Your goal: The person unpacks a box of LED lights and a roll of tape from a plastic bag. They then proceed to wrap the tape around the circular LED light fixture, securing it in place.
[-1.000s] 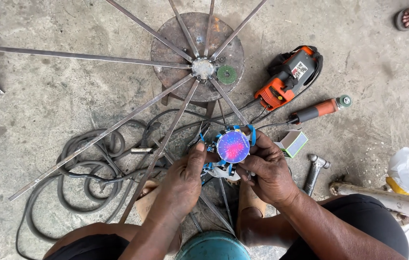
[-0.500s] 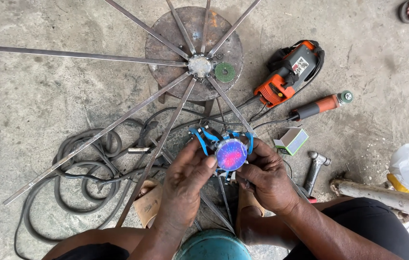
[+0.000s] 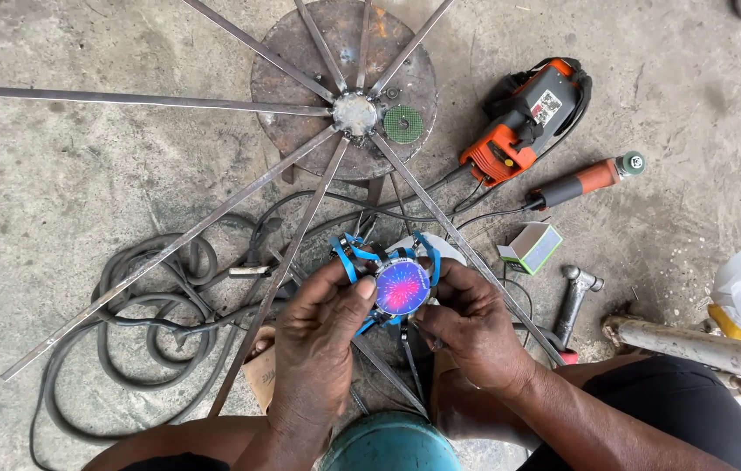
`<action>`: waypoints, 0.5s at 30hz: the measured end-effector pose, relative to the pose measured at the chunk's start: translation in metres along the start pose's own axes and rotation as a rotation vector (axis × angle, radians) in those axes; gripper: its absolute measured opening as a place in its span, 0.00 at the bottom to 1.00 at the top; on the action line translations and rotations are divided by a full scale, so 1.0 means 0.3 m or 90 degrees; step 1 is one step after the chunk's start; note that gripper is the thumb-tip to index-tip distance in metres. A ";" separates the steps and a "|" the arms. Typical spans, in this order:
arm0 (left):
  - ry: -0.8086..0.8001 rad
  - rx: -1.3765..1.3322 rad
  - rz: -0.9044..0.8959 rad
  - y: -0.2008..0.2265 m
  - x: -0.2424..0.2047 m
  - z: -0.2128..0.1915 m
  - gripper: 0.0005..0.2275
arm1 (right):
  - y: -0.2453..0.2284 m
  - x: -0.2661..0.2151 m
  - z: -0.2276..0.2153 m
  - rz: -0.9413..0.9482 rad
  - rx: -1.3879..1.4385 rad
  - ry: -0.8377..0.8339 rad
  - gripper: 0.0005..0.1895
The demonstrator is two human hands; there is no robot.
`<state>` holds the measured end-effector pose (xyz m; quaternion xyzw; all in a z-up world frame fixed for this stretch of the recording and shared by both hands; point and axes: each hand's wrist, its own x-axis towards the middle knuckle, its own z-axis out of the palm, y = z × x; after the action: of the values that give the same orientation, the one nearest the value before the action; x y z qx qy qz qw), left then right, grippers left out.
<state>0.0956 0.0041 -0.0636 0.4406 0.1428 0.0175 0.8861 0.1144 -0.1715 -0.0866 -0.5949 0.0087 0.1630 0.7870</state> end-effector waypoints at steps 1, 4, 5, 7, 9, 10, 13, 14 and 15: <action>0.077 0.039 -0.066 0.000 0.003 0.000 0.12 | 0.011 -0.003 -0.003 0.034 0.008 0.007 0.15; 0.200 0.082 -0.154 0.006 0.009 0.007 0.11 | 0.027 -0.011 0.009 0.096 0.012 0.048 0.19; 0.243 0.086 -0.173 0.009 0.013 0.012 0.13 | 0.029 -0.013 0.016 0.121 0.008 0.082 0.22; 0.245 0.105 -0.174 0.003 0.013 0.003 0.13 | 0.040 -0.016 0.009 0.124 -0.071 0.088 0.24; 0.246 0.123 -0.174 -0.005 0.019 -0.002 0.13 | 0.048 -0.016 0.005 0.126 -0.151 0.093 0.26; 0.249 0.130 -0.173 -0.010 0.023 -0.003 0.12 | 0.051 -0.018 0.004 0.125 -0.124 0.060 0.23; 0.263 0.142 -0.176 -0.028 0.027 -0.011 0.08 | 0.084 -0.034 -0.005 0.151 -0.053 0.027 0.23; 0.273 0.147 -0.180 -0.034 0.030 -0.014 0.06 | 0.098 -0.037 -0.010 0.175 -0.010 0.026 0.25; 0.273 0.147 -0.180 -0.013 0.029 0.000 0.06 | 0.084 -0.042 0.002 0.175 -0.009 0.026 0.25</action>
<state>0.1035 0.0031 -0.0688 0.5008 0.3878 -0.0299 0.7733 0.0957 -0.1680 -0.1073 -0.5970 0.1050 0.2572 0.7526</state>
